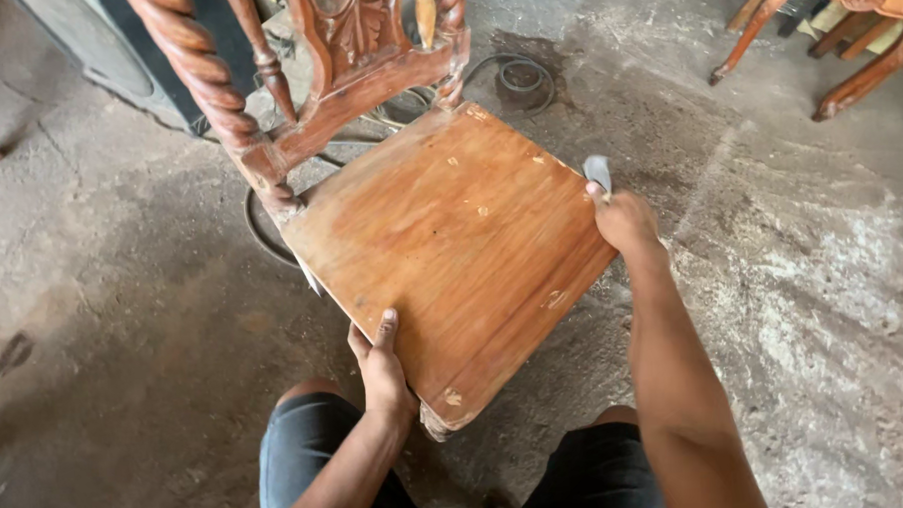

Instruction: The person sands various wooden chairs and a small wooden table using sandpaper, reaching into the carved details of the chair backs and legs.

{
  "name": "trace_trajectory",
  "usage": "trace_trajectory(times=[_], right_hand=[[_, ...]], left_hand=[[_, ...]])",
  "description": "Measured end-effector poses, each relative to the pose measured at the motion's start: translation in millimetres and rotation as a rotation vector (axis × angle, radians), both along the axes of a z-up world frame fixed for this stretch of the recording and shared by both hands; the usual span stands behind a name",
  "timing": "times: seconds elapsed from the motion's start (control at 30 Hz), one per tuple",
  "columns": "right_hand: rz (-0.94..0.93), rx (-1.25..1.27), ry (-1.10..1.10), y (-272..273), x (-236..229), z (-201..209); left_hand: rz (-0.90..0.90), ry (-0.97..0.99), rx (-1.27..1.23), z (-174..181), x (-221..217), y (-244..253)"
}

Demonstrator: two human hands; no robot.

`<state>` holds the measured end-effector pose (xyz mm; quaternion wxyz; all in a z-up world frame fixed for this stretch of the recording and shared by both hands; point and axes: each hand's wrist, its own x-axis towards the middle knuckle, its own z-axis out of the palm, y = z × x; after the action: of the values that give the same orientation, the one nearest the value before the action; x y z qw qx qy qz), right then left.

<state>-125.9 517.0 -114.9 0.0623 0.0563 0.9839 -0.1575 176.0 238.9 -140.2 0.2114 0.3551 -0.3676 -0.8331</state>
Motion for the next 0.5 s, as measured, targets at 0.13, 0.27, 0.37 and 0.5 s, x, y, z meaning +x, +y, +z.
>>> trace_trajectory(times=[0.13, 0.27, 0.37, 0.5], right_hand=[[0.145, 0.007, 0.314, 46.1, 15.6, -34.9], [0.17, -0.053, 0.415, 78.2, 48.9, -40.8], [0.044, 0.063, 0.393, 78.5, 67.1, -44.6], [-0.108, -0.025, 0.497, 47.4, 55.1, -30.7]], left_hand=[[0.001, 0.0, 0.07, 23.0, 3.8, 1.1], [-0.148, 0.055, -0.006, 33.6, -10.5, -10.3], [-0.315, 0.042, 0.179, 36.0, -42.1, -43.2], [-0.401, 0.045, 0.094, 44.2, -99.0, -73.7]])
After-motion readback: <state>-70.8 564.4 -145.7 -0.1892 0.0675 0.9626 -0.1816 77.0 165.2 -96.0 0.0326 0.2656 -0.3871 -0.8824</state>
